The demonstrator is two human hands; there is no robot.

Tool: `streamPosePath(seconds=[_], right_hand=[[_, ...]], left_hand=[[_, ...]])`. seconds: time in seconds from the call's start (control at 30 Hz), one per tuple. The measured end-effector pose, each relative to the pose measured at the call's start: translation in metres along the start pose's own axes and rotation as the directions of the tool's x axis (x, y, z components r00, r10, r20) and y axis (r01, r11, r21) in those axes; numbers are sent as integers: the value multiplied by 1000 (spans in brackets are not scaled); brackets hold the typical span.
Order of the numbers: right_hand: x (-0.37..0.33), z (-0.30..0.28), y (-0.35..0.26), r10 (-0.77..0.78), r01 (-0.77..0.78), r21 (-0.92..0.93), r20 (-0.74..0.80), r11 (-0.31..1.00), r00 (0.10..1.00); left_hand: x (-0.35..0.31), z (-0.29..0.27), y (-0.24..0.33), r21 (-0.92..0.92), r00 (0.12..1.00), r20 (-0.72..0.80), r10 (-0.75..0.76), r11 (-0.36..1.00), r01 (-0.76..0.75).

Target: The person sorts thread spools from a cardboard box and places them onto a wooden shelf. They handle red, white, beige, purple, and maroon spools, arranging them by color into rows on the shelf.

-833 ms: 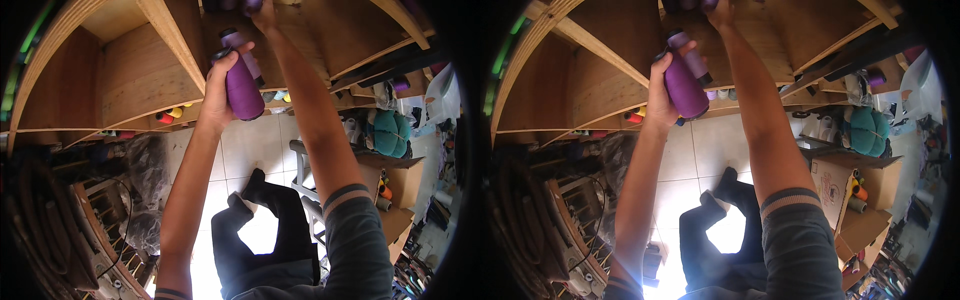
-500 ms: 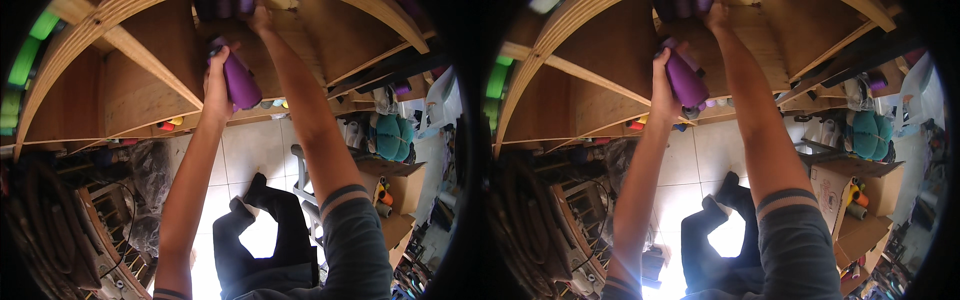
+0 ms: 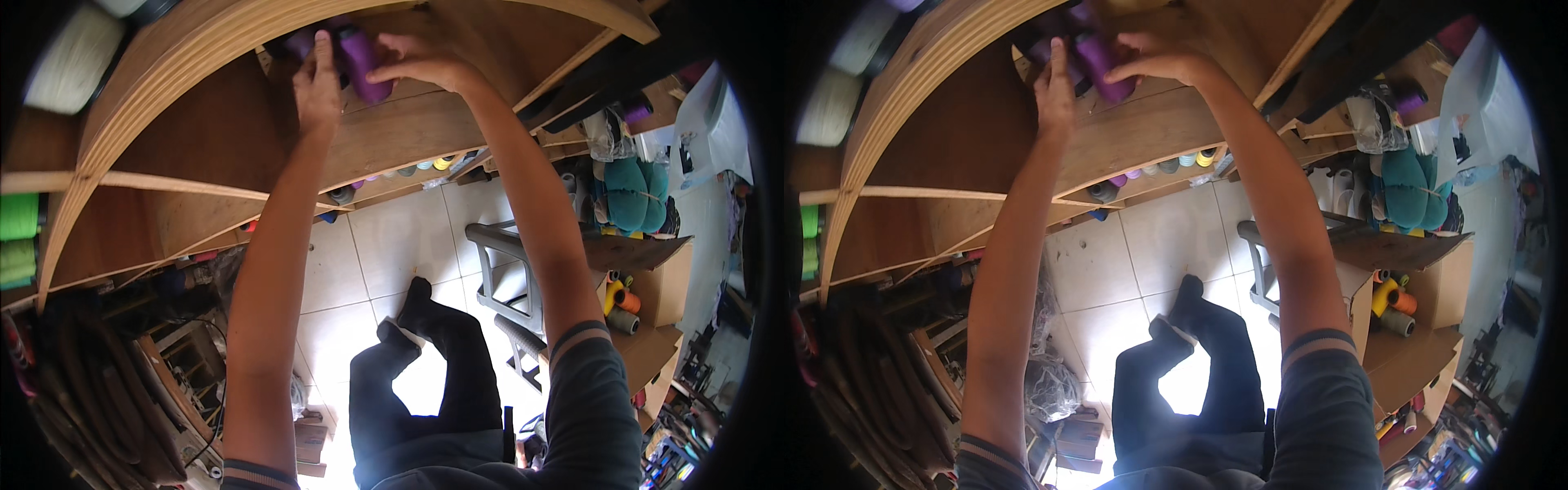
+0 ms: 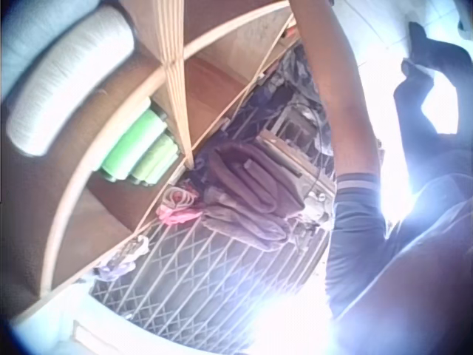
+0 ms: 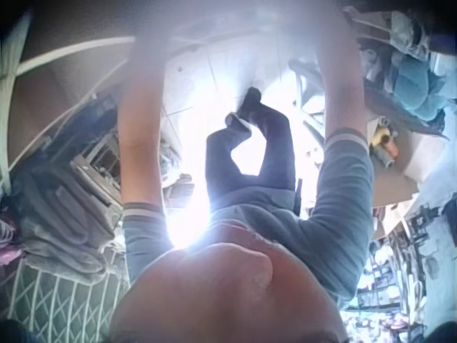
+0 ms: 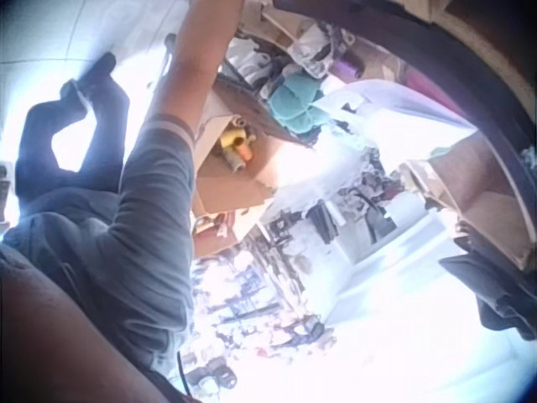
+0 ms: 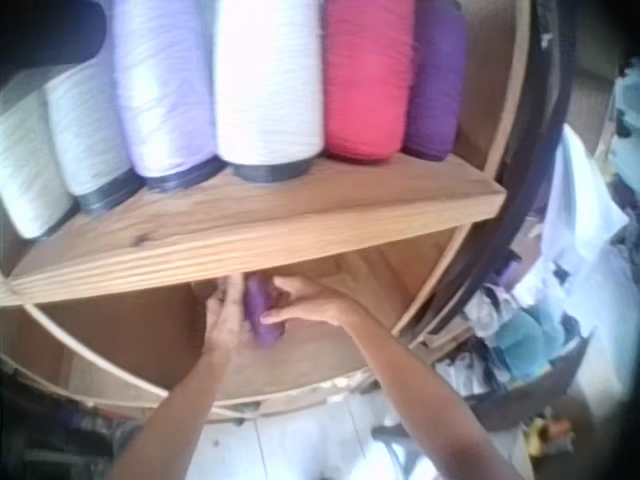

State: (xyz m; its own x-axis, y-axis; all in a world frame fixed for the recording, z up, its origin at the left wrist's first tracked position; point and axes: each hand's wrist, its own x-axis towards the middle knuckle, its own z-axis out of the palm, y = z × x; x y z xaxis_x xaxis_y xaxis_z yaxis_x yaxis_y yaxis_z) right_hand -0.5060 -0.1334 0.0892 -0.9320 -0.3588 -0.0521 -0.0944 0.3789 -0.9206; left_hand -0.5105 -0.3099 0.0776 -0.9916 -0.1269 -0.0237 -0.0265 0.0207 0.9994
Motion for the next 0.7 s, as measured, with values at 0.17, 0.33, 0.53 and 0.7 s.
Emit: streamPosePath(seconds=[0.17,0.33,0.53,0.7], right_hand=[[34,-24,60,-83,137,108,-400,985,913],[82,-34,99,-398,233,-322,-738,918,545],[99,-21,101,-384,85,-397,-781,914,493],[111,-17,104,-388,91,-403,-760,911,522]], left_hand=[[15,-1,-17,625,776,192,600,535,-568],[17,31,-11,516,891,104,441,742,-428],[34,49,-26,466,837,57,545,727,-505],[34,64,-30,390,851,19,526,780,-490]])
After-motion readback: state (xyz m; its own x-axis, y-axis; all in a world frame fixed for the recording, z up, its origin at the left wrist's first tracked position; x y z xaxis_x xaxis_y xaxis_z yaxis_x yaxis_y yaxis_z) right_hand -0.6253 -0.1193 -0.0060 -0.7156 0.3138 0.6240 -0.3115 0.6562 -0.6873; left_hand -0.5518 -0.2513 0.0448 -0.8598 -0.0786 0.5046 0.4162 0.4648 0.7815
